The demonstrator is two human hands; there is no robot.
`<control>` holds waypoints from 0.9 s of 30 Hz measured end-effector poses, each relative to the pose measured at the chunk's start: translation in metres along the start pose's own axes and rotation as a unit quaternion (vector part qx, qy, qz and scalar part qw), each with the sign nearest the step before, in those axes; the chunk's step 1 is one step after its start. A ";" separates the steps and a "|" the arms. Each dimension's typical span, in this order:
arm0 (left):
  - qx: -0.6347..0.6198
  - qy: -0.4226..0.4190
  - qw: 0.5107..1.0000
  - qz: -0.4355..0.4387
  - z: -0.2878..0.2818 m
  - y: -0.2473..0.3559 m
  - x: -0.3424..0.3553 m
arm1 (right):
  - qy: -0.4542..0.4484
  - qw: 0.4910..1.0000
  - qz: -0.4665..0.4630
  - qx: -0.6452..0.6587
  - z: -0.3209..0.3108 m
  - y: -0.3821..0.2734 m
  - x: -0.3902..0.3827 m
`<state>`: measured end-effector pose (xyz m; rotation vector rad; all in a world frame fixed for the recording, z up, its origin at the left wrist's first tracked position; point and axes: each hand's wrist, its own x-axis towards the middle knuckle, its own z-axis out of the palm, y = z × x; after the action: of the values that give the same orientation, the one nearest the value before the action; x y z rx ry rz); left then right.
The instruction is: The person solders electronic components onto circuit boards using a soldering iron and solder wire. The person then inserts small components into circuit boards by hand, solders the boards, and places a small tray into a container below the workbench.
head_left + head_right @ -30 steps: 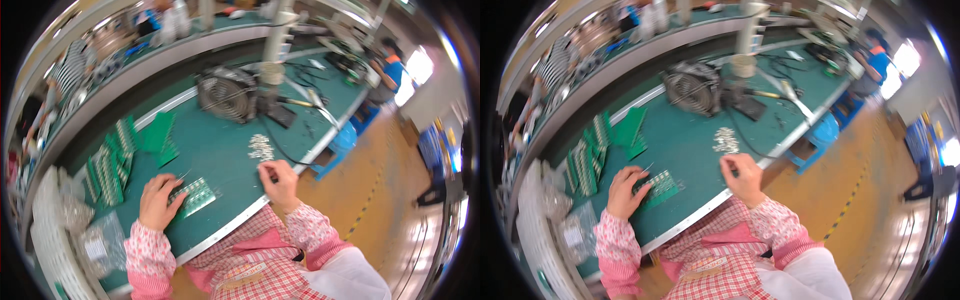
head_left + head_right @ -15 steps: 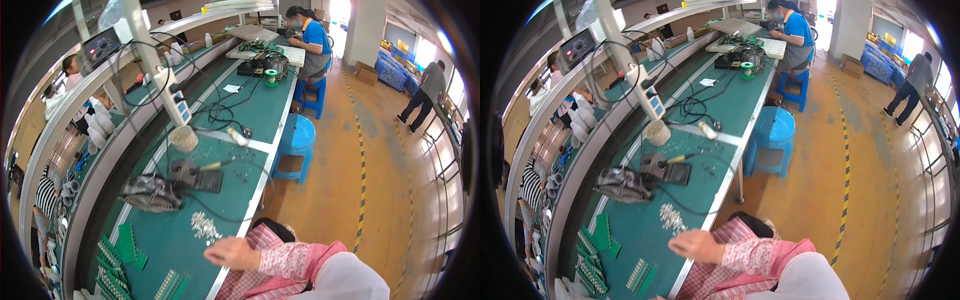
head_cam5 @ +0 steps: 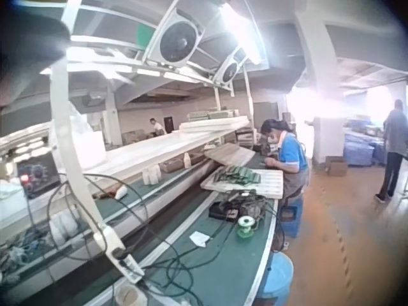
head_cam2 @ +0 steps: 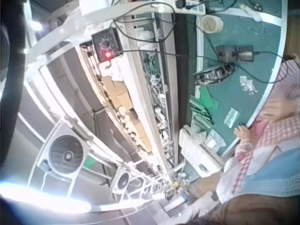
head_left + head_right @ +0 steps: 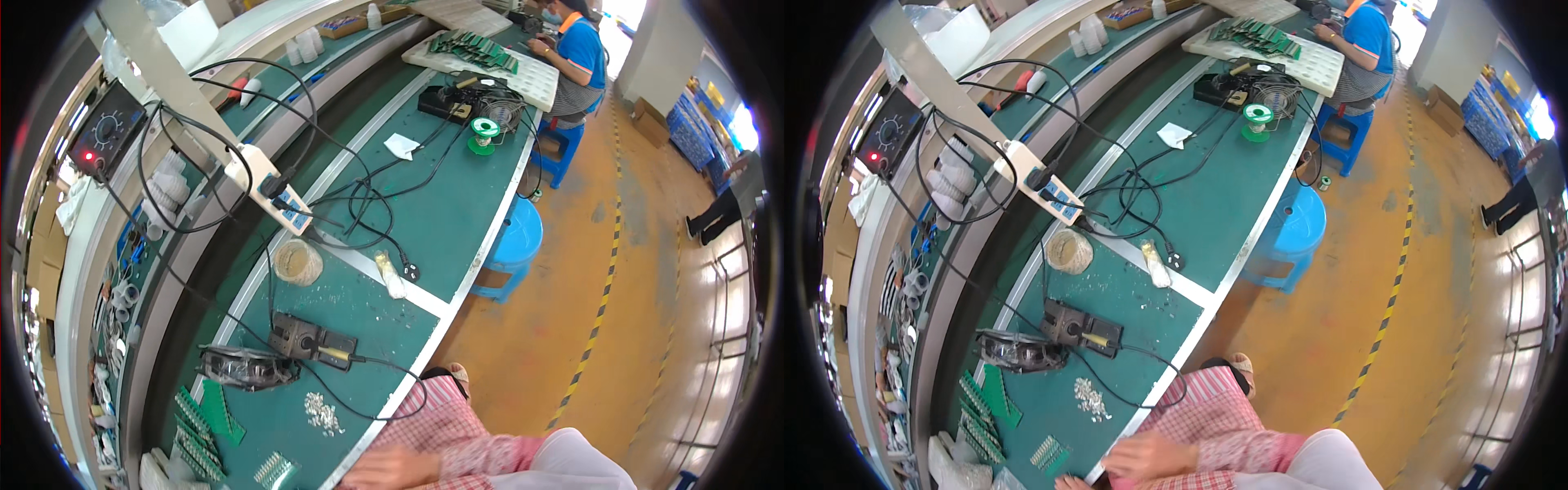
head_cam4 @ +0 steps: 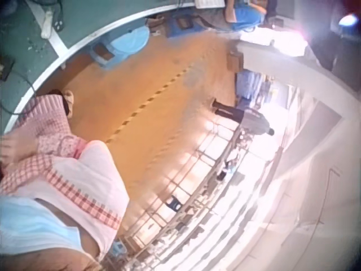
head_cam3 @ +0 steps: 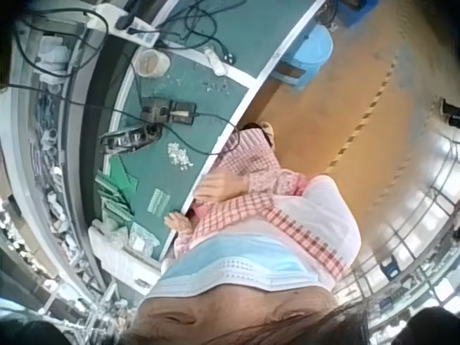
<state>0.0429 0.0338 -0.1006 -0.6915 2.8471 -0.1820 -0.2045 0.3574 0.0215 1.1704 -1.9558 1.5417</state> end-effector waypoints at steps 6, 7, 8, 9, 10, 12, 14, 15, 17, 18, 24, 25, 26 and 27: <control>-0.032 0.196 0.980 0.020 -0.077 0.069 0.015 | 0.069 0.908 0.288 -0.296 -0.148 0.111 0.068; -0.063 0.159 0.984 -0.056 -0.078 0.081 0.021 | 0.022 0.911 0.265 -0.316 -0.162 0.133 0.075; -0.064 0.150 0.979 -0.120 -0.076 0.092 0.030 | -0.026 0.910 0.243 -0.335 -0.171 0.151 0.080; -0.067 0.139 0.967 -0.204 -0.065 0.091 0.031 | -0.040 0.915 0.237 -0.324 -0.170 0.163 0.091; -0.039 0.168 0.952 -0.252 -0.059 0.097 0.034 | -0.112 0.906 0.187 -0.363 -0.168 0.172 0.099; 0.005 0.198 0.924 -0.328 -0.053 0.106 0.038 | -0.190 0.891 0.128 -0.391 -0.154 0.185 0.096; 0.007 0.224 0.896 -0.383 -0.054 0.116 0.042 | -0.305 0.833 0.156 -0.435 -0.142 0.201 0.102; 0.006 0.220 0.894 -0.391 -0.057 0.116 0.046 | -0.315 0.825 0.175 -0.435 -0.135 0.204 0.100; -0.003 0.251 0.904 -0.345 -0.058 0.111 0.037 | -0.308 0.848 0.111 -0.416 -0.125 0.214 0.100; 0.016 0.257 0.909 -0.327 -0.053 0.105 0.038 | -0.286 0.871 0.053 -0.396 -0.121 0.217 0.101; 0.001 0.173 0.922 -0.347 -0.078 0.118 0.042 | -0.256 0.913 0.225 -0.225 -0.119 0.177 0.090; 0.000 0.183 0.921 -0.343 -0.078 0.118 0.042 | -0.233 0.911 0.232 -0.248 -0.119 0.166 0.064; 0.001 0.192 0.921 -0.339 -0.077 0.117 0.040 | -0.212 0.908 0.240 -0.268 -0.118 0.157 0.045; 0.000 0.188 0.921 -0.342 -0.076 0.116 0.041 | -0.216 0.907 0.240 -0.269 -0.114 0.151 0.037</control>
<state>-0.0607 0.1229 -0.0534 -1.8024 2.7954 -0.4593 -0.3676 0.4570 -0.0065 0.8709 -2.8891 0.8383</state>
